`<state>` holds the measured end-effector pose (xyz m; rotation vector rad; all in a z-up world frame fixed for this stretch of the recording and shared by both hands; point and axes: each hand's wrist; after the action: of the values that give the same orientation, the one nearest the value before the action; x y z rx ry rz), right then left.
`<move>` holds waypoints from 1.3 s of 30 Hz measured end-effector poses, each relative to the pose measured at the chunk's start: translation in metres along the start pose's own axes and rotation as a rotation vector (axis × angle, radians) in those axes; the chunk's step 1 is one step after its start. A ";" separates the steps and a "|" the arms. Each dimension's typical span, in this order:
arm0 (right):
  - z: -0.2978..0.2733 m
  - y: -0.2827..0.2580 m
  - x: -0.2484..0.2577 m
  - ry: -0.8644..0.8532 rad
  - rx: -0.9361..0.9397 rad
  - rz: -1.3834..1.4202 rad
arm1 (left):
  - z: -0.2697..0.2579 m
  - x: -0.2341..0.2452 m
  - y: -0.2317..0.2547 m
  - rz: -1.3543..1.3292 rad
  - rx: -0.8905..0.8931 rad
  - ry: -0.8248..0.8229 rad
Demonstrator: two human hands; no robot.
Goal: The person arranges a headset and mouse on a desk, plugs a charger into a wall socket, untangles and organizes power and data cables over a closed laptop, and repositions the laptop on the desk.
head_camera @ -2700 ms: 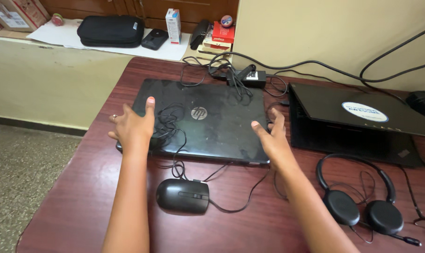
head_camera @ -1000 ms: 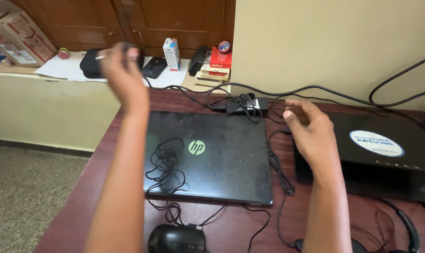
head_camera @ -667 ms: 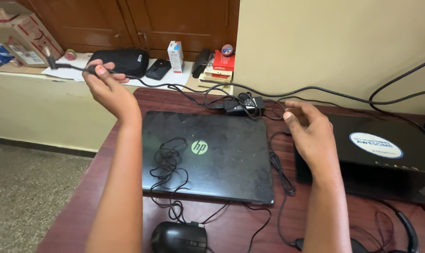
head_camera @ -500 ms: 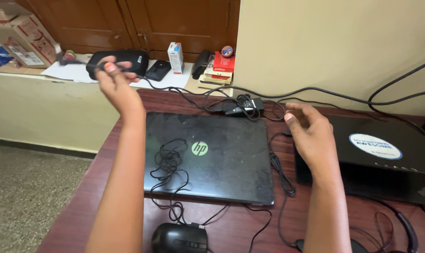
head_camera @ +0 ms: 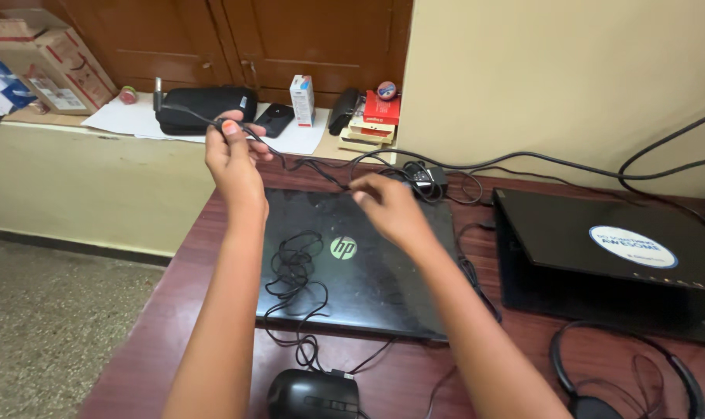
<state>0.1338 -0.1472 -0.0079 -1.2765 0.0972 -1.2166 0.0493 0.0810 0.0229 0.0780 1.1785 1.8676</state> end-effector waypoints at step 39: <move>0.130 0.100 -0.040 0.122 0.009 0.074 | -0.001 -0.011 0.028 -0.344 0.055 -0.120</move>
<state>0.2632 -0.0510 -0.0567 -1.1811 0.2252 -1.2294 0.0374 0.0693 0.0473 0.0155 1.0845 1.5090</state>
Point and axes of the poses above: each hand's wrist, its own z-axis towards the middle knuckle, its own x-axis out of the back of the hand, y = z × x, and after that the axes turned 4 degrees about -y, right-handed
